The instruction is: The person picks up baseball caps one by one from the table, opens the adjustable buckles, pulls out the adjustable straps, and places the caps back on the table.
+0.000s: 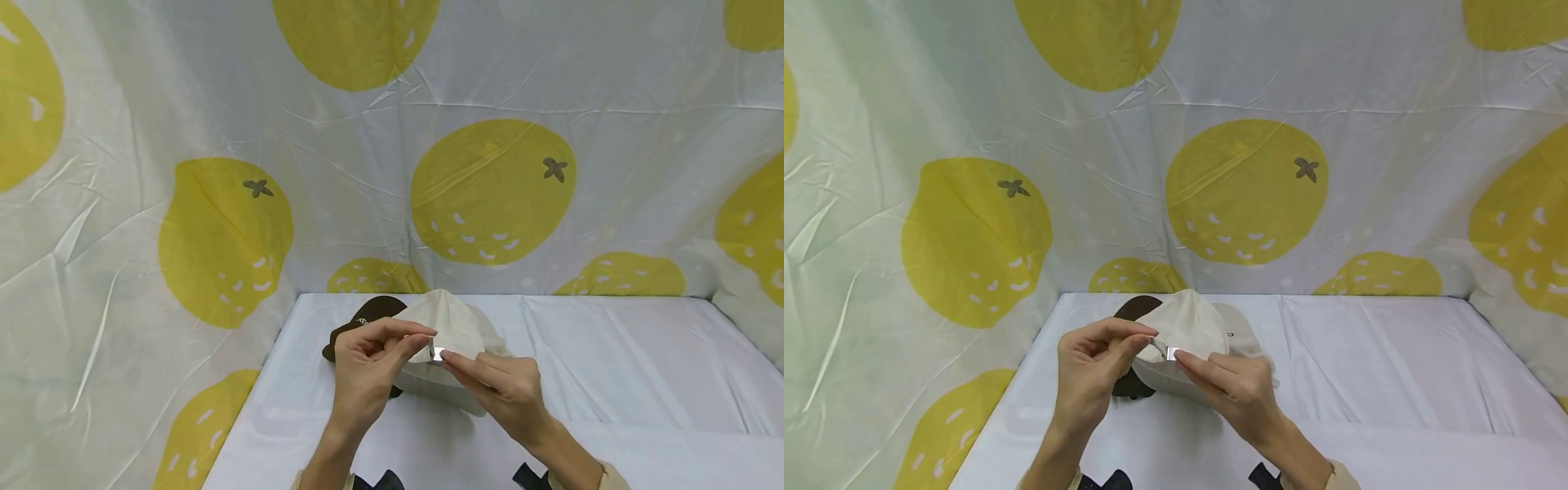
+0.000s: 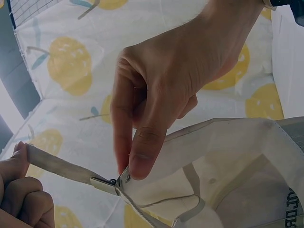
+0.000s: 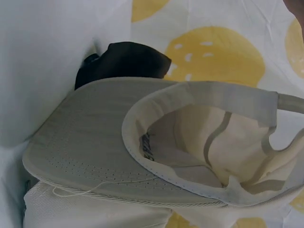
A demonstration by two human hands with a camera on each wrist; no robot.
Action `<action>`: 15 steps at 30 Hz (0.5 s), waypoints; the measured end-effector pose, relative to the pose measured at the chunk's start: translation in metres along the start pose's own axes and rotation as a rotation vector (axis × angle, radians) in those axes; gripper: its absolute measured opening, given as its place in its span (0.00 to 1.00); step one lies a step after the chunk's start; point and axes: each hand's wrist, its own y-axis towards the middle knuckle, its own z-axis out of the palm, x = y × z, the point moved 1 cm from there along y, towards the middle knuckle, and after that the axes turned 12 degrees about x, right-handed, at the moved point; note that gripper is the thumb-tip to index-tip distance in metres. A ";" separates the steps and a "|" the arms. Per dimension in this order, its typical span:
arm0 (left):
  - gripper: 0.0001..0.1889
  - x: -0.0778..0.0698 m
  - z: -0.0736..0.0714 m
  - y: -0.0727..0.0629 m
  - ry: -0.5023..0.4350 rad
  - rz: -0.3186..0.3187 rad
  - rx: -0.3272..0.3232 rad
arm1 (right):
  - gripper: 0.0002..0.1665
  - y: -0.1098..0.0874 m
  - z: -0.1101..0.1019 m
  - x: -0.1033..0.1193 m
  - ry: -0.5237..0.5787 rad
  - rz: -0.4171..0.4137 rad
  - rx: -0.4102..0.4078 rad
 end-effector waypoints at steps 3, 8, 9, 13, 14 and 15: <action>0.02 -0.001 0.001 0.001 0.002 0.000 0.003 | 0.12 0.002 -0.001 0.001 -0.043 -0.011 -0.008; 0.02 0.000 0.000 0.003 0.003 -0.007 -0.003 | 0.13 0.005 -0.002 0.002 -0.067 -0.038 -0.022; 0.02 0.000 0.000 0.003 0.004 -0.008 -0.006 | 0.13 0.005 -0.002 0.002 -0.068 -0.043 -0.024; 0.03 0.000 -0.002 0.003 0.007 -0.016 -0.021 | 0.13 0.005 -0.002 0.002 -0.050 -0.051 -0.036; 0.03 -0.001 -0.002 0.003 0.007 -0.019 -0.024 | 0.13 0.004 -0.002 0.001 -0.044 -0.050 -0.038; 0.03 -0.001 -0.002 0.003 0.006 -0.022 -0.028 | 0.12 0.003 -0.002 0.001 -0.037 -0.050 -0.042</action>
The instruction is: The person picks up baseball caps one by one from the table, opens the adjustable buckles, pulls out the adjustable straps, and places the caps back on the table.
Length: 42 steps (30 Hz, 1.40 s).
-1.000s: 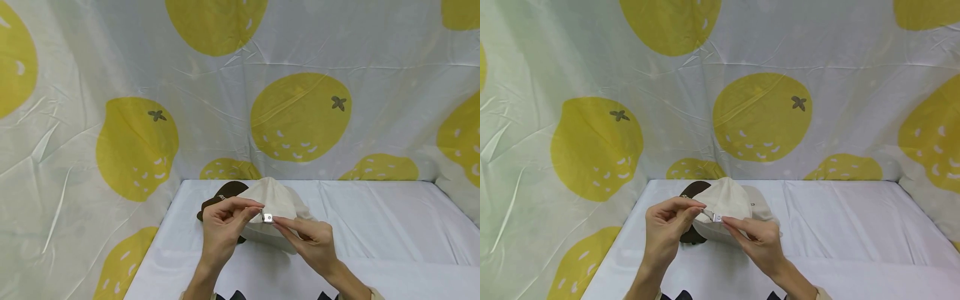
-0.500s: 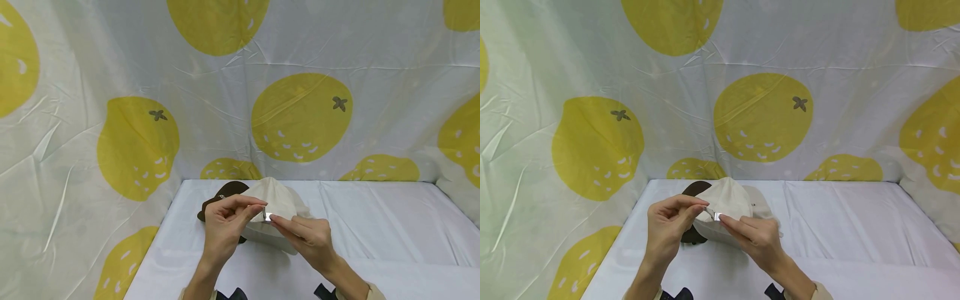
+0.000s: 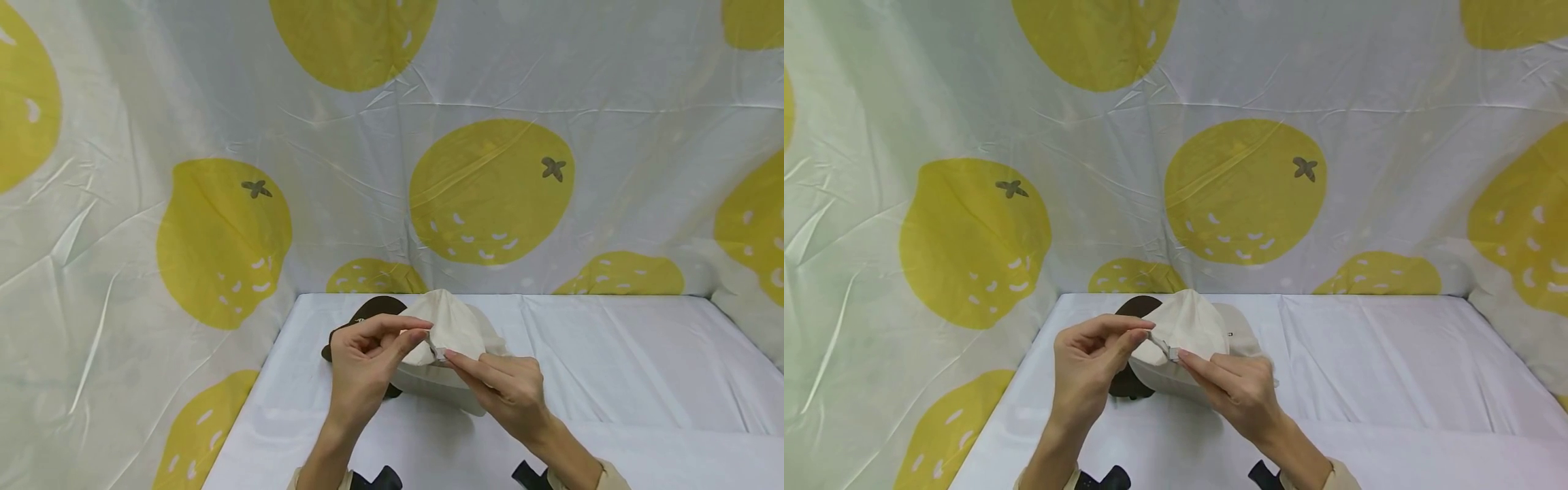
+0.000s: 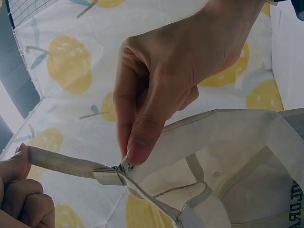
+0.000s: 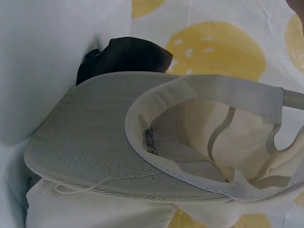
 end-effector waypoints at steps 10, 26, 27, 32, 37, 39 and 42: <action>0.03 -0.002 -0.005 -0.002 0.029 -0.015 -0.051 | 0.11 -0.009 0.001 -0.005 0.041 0.021 -0.006; 0.05 0.014 -0.015 -0.014 0.141 0.022 -0.149 | 0.09 -0.011 0.001 -0.008 0.093 0.068 -0.039; 0.05 0.017 -0.015 -0.016 0.155 0.041 -0.139 | 0.10 -0.011 0.000 -0.008 0.090 0.074 -0.038; 0.08 0.034 -0.006 -0.023 0.194 0.179 -0.065 | 0.12 -0.009 0.000 -0.008 0.091 0.100 -0.038; 0.11 0.047 0.007 -0.028 0.313 0.316 -0.052 | 0.12 -0.011 -0.001 -0.009 0.115 0.133 -0.044; 0.11 0.051 0.012 -0.028 0.363 0.340 -0.067 | 0.12 -0.011 -0.001 -0.009 0.127 0.146 -0.047; 0.11 0.055 0.019 -0.029 0.416 0.346 -0.084 | 0.11 -0.013 -0.002 -0.010 0.144 0.166 -0.051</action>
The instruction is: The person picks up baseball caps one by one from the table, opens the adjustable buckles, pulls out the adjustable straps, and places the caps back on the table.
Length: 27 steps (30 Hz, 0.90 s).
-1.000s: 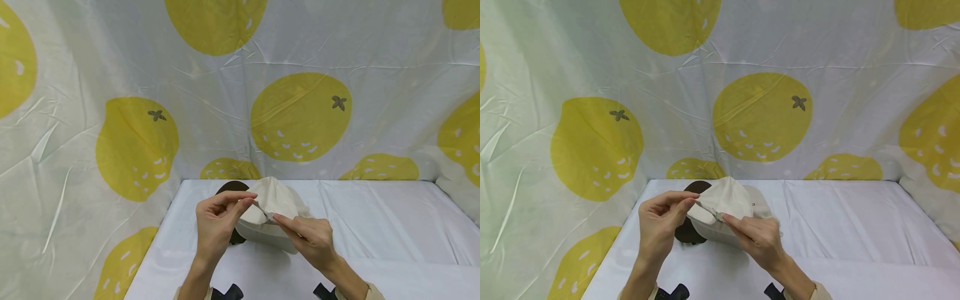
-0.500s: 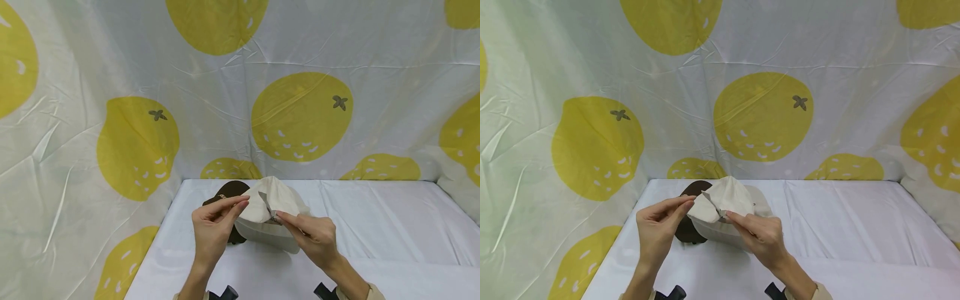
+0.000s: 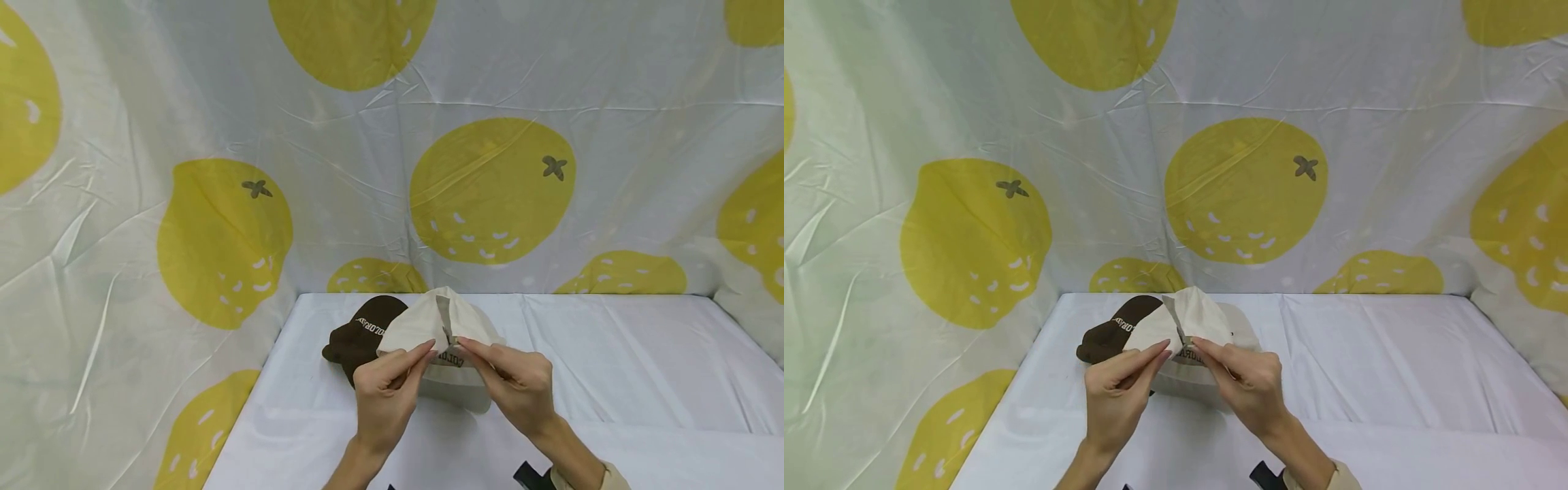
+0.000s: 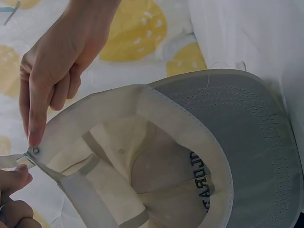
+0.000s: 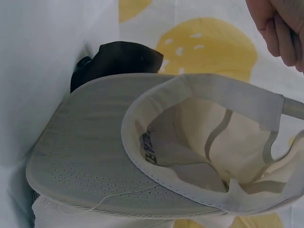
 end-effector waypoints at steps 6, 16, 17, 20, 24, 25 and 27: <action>0.11 0.001 0.011 -0.002 0.067 0.007 -0.002 | 0.10 -0.004 -0.001 -0.002 0.039 0.044 -0.009; 0.12 0.002 0.021 -0.001 0.148 0.045 -0.042 | 0.08 -0.009 -0.002 -0.003 0.094 0.106 -0.018; 0.12 0.003 0.022 -0.001 0.152 0.049 -0.045 | 0.08 -0.009 -0.003 -0.003 0.100 0.110 -0.018; 0.12 0.003 0.024 -0.001 0.156 0.059 -0.051 | 0.07 -0.009 -0.003 -0.003 0.106 0.123 -0.021; 0.13 0.004 0.026 -0.001 0.168 0.065 -0.057 | 0.07 -0.009 -0.003 -0.003 0.104 0.148 -0.025; 0.13 0.004 0.027 -0.001 0.173 0.064 -0.059 | 0.06 -0.009 -0.003 -0.003 0.103 0.155 -0.026; 0.13 0.004 0.027 -0.001 0.184 0.063 -0.064 | 0.06 -0.009 -0.003 -0.003 0.103 0.168 -0.027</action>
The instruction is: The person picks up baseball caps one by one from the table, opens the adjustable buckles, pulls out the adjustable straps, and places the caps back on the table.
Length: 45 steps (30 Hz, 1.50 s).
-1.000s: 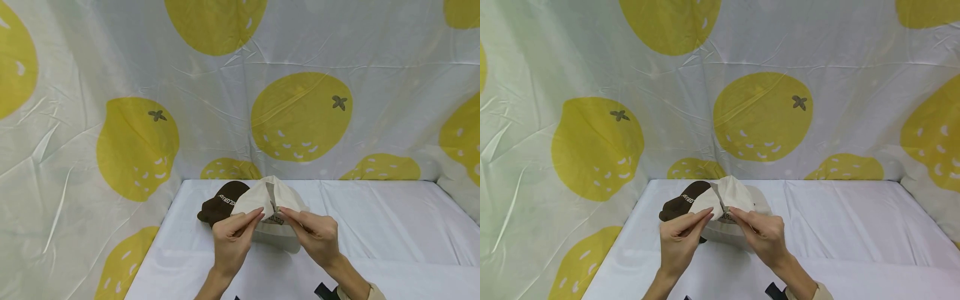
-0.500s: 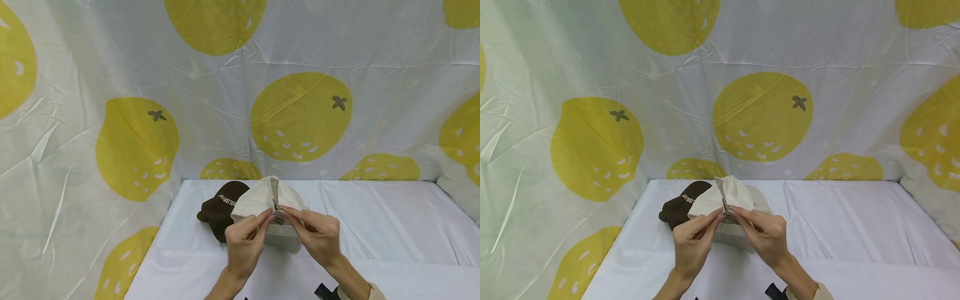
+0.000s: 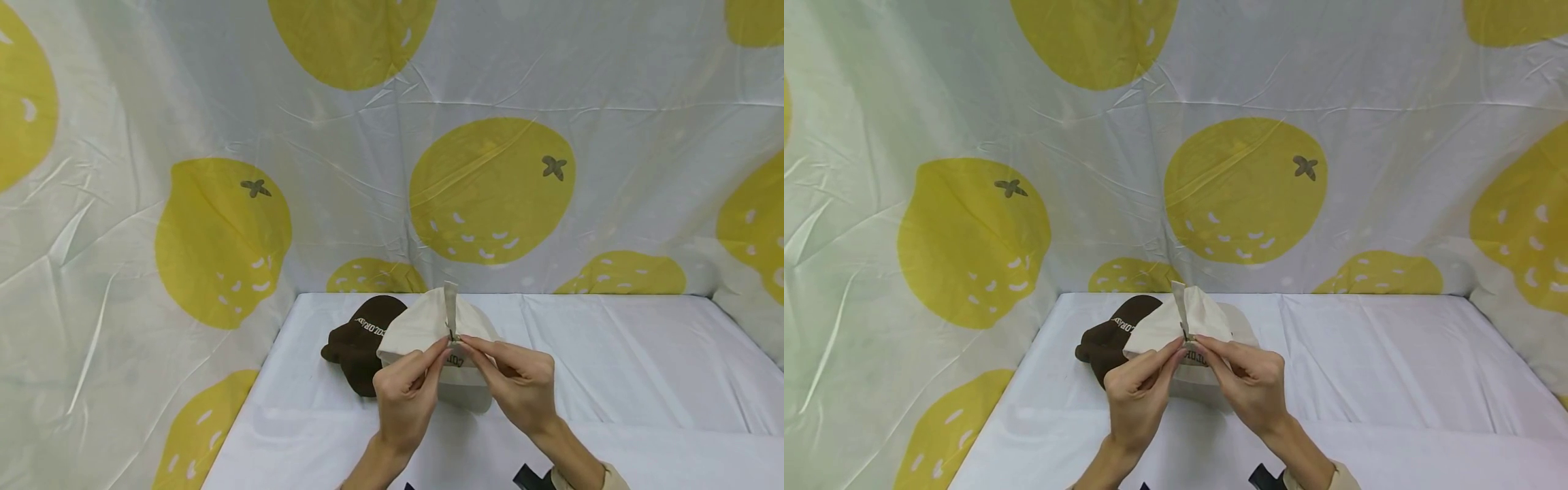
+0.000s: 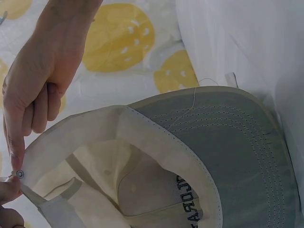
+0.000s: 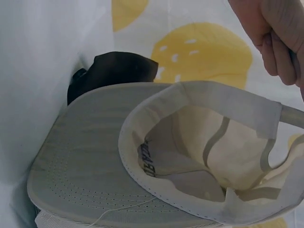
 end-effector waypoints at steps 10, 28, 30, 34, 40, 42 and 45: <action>0.13 0.000 0.004 0.001 0.045 0.006 -0.010 | 0.10 -0.003 0.000 -0.003 -0.009 0.049 0.000; 0.07 0.001 0.006 -0.003 0.084 0.114 -0.031 | 0.09 -0.001 0.002 0.001 -0.056 -0.033 -0.023; 0.08 0.001 0.005 -0.003 0.086 0.113 -0.028 | 0.10 0.000 0.003 0.002 -0.075 -0.044 -0.027; 0.09 0.000 0.005 -0.004 0.080 0.098 -0.018 | 0.11 0.000 0.003 0.002 -0.093 -0.063 -0.034; 0.09 -0.001 0.006 -0.005 0.076 0.100 -0.008 | 0.11 0.001 0.003 0.001 -0.097 -0.074 -0.056; 0.08 -0.001 0.005 -0.006 0.075 0.094 -0.007 | 0.11 0.002 0.002 0.001 -0.101 -0.070 -0.060; 0.08 -0.001 0.005 -0.008 0.074 0.083 -0.003 | 0.12 0.002 0.002 0.001 -0.105 -0.065 -0.064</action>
